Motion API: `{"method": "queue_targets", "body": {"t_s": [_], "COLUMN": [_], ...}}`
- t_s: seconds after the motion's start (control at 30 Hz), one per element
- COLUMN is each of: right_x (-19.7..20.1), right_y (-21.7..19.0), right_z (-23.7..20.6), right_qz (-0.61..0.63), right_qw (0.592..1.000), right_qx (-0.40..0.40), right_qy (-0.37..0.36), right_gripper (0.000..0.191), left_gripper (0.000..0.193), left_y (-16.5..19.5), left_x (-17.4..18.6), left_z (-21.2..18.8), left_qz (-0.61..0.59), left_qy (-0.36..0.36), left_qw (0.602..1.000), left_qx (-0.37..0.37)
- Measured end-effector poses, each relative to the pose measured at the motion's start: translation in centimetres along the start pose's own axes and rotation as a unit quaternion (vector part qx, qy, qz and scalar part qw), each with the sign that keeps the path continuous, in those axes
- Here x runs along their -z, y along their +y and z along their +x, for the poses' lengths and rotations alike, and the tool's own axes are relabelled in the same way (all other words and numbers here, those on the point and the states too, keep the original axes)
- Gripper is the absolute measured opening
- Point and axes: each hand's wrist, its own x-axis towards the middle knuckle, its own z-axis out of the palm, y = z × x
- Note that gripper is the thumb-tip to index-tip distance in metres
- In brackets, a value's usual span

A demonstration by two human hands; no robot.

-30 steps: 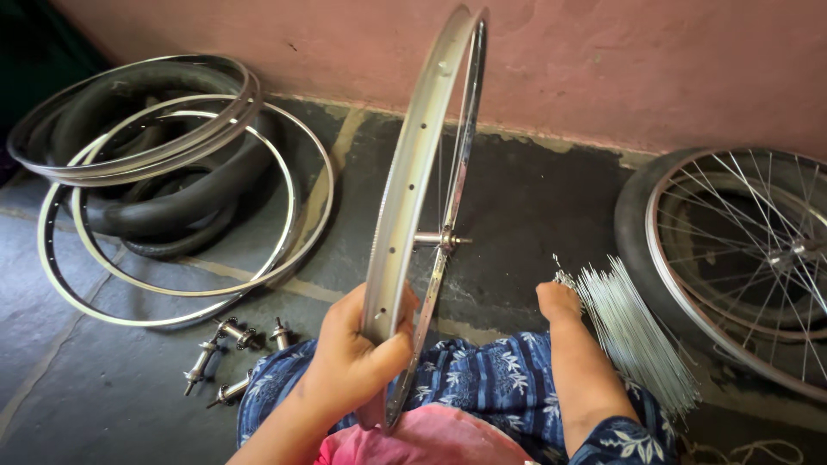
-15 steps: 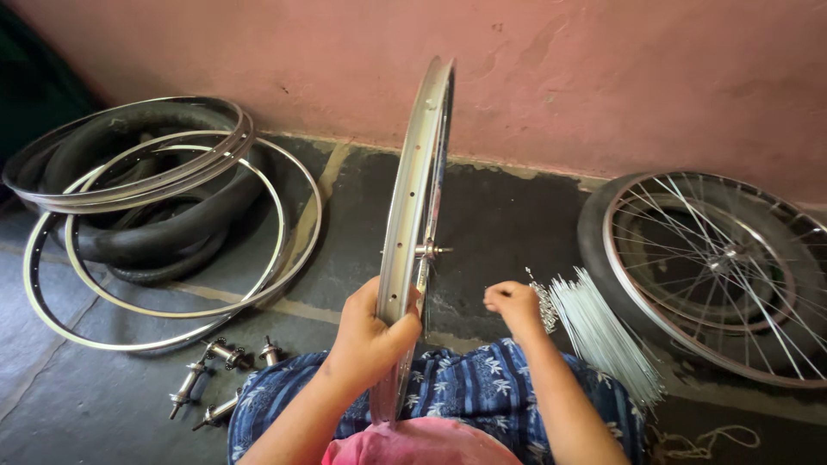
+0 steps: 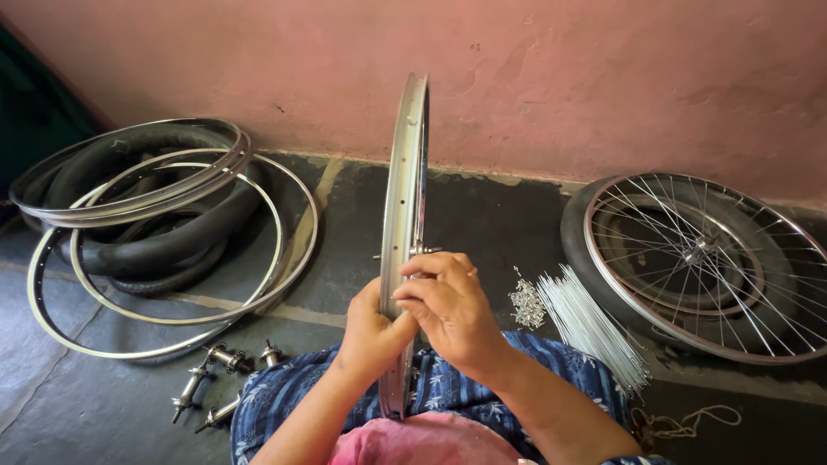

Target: The person sits on the floor and inserts metal spokes one by one through the holes of a bicycle rim, threading them into the hub. The person rotates the rim and continues inserting spokes until several are in place.

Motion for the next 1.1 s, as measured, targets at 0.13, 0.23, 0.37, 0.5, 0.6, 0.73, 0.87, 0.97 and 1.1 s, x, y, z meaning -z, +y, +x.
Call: {"method": "queue_targets", "body": {"t_s": [0.13,0.23,0.37,0.5,0.6,0.73,0.87,0.97,1.1], "right_x": [-0.5,-0.1,0.9,1.2,1.0,1.3,0.8,-0.4,-0.8], "right_y": [-0.5,-0.6,-0.7,-1.1,-0.9,0.2,0.6,1.3,1.7], "right_z": [0.2,0.2,0.4,0.5,0.6,0.3,-1.4,-2.3,-2.9], "right_qz": [-0.020,-0.025,-0.036,-0.050,-0.046,0.081,0.095,0.041,0.084], "right_qw": [0.999,0.999,0.997,0.995,0.998,0.995,0.993,0.999,0.995], "right_qx": [0.008,0.025,0.059,0.068,0.034,-0.012,-0.040,-0.011,-0.056], "right_qy": [-0.025,-0.032,-0.046,-0.044,-0.039,-0.060,-0.061,0.001,0.007], "right_gripper": [0.019,0.019,0.020,0.019,0.020,0.037,0.037,0.039,0.056], "left_gripper": [0.024,0.024,0.027,0.027,0.028,0.028,0.023,0.024,0.030], "left_y": [-0.3,-0.4,-0.2,-0.2,-0.4,-0.5,0.0,0.7,1.5], "left_x": [-0.1,-0.3,-0.7,-1.0,-1.1,-1.0,-0.8,-0.9,-1.0], "left_z": [0.0,0.0,-0.2,-0.2,-0.3,-0.4,-0.6,-0.7,-0.9], "left_qz": [-0.004,0.006,0.044,0.078,0.109,0.088,0.098,0.091,0.078], "left_qy": [-0.004,-0.002,0.011,0.011,0.014,0.011,0.013,0.005,-0.010], "left_qw": [0.999,0.999,0.999,0.995,0.991,0.991,0.992,0.996,0.993], "left_qx": [-0.043,-0.033,-0.016,-0.058,-0.078,-0.103,-0.081,-0.024,-0.088]}}
